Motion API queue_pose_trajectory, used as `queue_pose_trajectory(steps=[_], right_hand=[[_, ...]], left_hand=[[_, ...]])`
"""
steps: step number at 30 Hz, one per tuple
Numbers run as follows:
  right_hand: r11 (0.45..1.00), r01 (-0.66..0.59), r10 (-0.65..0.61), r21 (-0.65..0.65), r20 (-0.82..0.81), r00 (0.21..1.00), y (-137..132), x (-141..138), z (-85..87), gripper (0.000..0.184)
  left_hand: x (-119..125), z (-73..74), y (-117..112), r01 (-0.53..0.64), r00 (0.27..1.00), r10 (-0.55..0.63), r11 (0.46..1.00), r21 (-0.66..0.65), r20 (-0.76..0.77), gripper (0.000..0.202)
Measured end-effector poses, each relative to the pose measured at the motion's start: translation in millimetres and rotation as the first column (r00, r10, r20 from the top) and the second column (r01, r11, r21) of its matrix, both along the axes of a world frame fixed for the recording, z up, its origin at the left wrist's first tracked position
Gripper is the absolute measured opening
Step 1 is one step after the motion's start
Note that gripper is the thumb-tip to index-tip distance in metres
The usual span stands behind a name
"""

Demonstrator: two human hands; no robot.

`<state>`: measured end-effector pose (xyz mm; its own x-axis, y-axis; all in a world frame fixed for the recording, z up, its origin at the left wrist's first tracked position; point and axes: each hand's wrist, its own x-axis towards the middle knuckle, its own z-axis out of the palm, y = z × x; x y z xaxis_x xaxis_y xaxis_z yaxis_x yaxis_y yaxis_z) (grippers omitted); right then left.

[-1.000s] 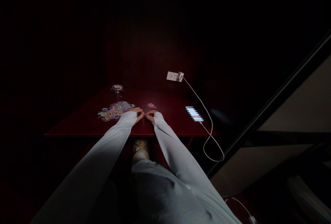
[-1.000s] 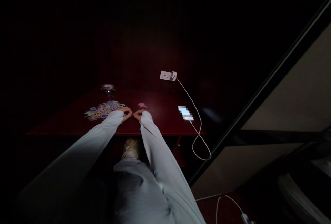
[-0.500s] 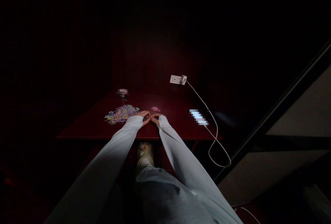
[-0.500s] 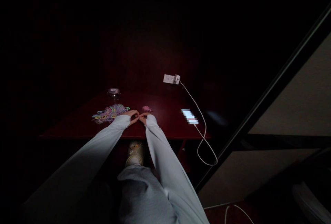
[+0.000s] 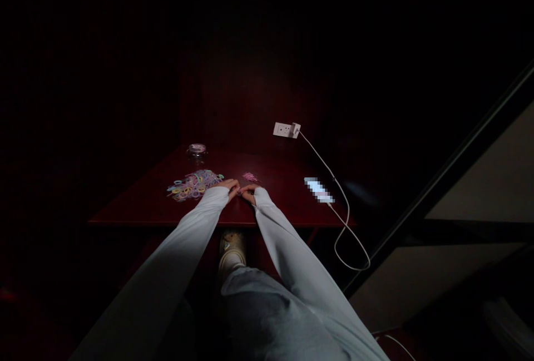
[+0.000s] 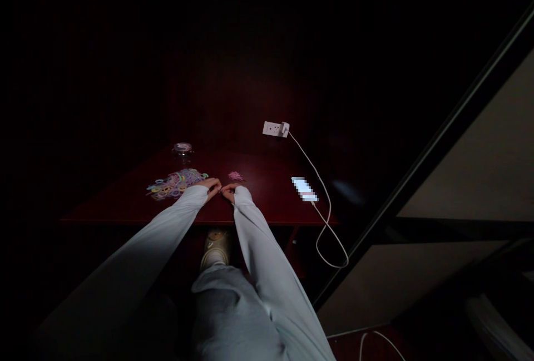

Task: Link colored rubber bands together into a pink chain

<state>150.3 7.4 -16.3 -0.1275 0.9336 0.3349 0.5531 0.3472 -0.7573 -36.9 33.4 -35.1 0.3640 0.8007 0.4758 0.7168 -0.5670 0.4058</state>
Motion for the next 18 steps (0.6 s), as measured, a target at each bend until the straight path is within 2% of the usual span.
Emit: queue_pose_trajectory(steps=[8,13,18], right_hand=[[0.998,-0.009,0.009,-0.067,-0.009,1.000,-1.4,2.1,-1.8,0.010],[0.999,-0.012,0.012,-0.046,-0.001,1.000,2.0,2.6,-4.5,0.014],[1.000,-0.017,0.016,0.006,0.071,0.997,-2.2,2.6,1.0,0.013]], left_hand=[[-8.2,2.2,0.4,0.038,0.999,-0.038,0.999,-0.008,0.011,0.014],[-4.4,-1.5,0.8,-0.004,0.999,0.005,1.000,-0.010,0.045,0.016],[-2.1,-2.7,-2.2,-0.027,0.998,0.027,1.000,-0.003,0.060,0.015]])
